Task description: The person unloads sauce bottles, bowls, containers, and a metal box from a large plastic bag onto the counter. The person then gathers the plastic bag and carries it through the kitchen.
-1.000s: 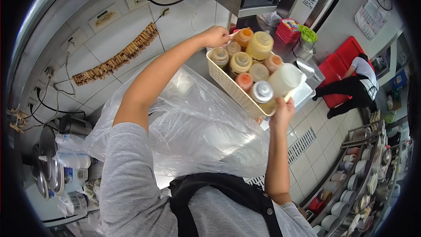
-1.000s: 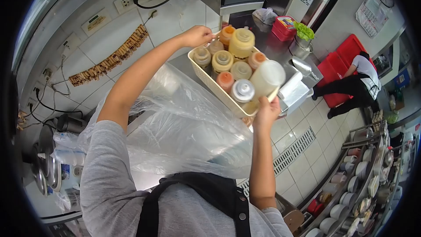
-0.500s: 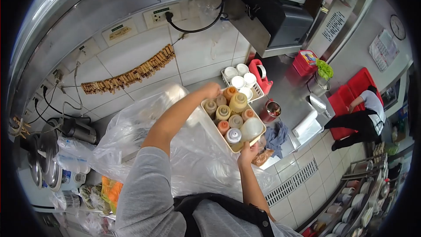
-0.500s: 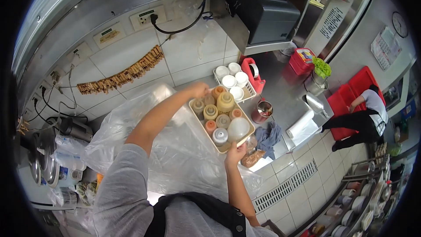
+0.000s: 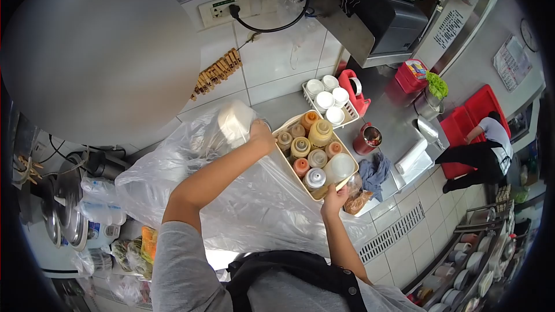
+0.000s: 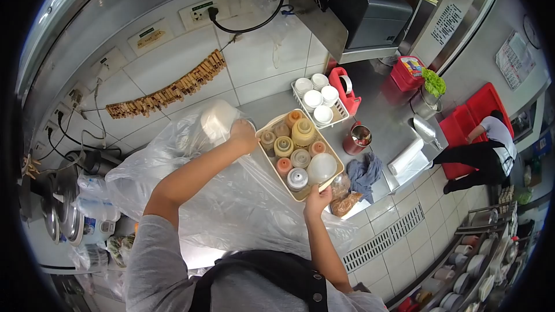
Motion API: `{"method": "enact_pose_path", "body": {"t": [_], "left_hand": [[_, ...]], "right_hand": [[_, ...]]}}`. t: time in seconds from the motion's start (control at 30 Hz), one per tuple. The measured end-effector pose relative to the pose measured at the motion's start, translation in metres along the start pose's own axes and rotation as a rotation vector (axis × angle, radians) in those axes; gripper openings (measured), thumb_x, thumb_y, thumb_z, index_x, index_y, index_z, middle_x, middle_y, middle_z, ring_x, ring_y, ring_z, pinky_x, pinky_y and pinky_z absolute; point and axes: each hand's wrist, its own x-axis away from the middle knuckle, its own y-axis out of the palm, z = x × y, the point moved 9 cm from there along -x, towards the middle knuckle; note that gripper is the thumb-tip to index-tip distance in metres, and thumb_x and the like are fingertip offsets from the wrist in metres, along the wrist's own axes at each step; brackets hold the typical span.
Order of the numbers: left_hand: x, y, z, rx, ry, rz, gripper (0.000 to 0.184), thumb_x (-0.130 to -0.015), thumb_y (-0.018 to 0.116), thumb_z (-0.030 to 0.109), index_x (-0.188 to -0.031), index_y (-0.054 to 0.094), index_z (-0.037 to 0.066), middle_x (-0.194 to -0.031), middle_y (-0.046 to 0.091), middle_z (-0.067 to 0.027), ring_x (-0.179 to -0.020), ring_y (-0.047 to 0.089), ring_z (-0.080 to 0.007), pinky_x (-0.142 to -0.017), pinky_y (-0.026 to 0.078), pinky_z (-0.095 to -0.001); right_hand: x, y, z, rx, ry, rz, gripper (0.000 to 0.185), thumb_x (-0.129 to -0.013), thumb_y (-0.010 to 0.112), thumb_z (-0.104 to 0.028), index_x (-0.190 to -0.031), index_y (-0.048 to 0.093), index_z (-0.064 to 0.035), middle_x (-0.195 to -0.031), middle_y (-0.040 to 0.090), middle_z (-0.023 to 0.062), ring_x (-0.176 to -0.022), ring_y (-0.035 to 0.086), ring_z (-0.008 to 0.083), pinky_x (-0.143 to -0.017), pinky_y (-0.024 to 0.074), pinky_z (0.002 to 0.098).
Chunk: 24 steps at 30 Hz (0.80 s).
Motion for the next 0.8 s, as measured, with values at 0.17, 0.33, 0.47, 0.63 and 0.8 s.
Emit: {"method": "enact_pose_path", "body": {"t": [0.17,0.33,0.47,0.63,0.8], "left_hand": [[0.015,0.01,-0.018,-0.005,0.005,0.042,0.048,-0.086,0.044,0.037,-0.12,0.052,0.003,-0.127,0.047,-0.0114,-0.121,0.037,-0.0248,-0.096,0.029,-0.0342],[0.03,0.038,-0.033,-0.145,0.039,0.095,0.054,-0.086,0.044,0.038,-0.126,0.044,0.003,-0.132,0.039,-0.012,-0.124,0.032,-0.0275,-0.1,0.024,-0.0366],[0.036,0.055,-0.052,-0.125,0.015,0.082,0.054,-0.085,0.044,0.038,-0.127,0.043,0.002,-0.132,0.039,-0.0124,-0.125,0.03,-0.0285,-0.101,0.022,-0.0386],[0.045,0.064,-0.069,-0.13,-0.027,0.083,0.05,-0.085,0.044,0.036,-0.123,0.048,0.003,-0.129,0.042,-0.0112,-0.123,0.031,-0.0285,-0.1,0.022,-0.0404],[0.02,0.042,-0.075,0.26,-0.174,0.019,0.051,-0.075,0.059,0.034,-0.116,0.053,0.004,-0.123,0.047,-0.0097,-0.117,0.036,-0.0272,-0.095,0.029,-0.0394]], "right_hand": [[-0.01,0.023,0.011,0.024,0.001,-0.082,0.02,-0.076,0.051,0.005,-0.095,0.054,0.0012,-0.089,0.06,0.0055,-0.075,0.056,0.0099,-0.068,0.044,0.0224],[-0.024,0.061,0.028,0.078,0.053,-0.214,0.019,-0.076,0.051,0.003,-0.095,0.055,0.0005,-0.081,0.059,0.0046,-0.065,0.053,0.0085,-0.055,0.0398,0.0218],[-0.045,0.095,0.026,0.147,0.051,-0.321,0.017,-0.074,0.051,0.001,-0.091,0.054,-0.0021,-0.07,0.056,0.0023,-0.049,0.048,0.0074,-0.04,0.0356,0.0214],[-0.113,0.145,0.028,0.29,0.121,-0.499,0.013,-0.071,0.051,-0.002,-0.084,0.056,-0.0035,-0.066,0.053,0.0011,-0.048,0.046,0.0092,-0.039,0.0357,0.0243],[-0.19,0.19,0.03,0.634,-0.001,-0.519,0.009,-0.074,0.058,-0.008,-0.082,0.057,-0.0041,-0.066,0.054,0.0018,-0.055,0.049,0.0118,-0.05,0.0405,0.0268]]}}
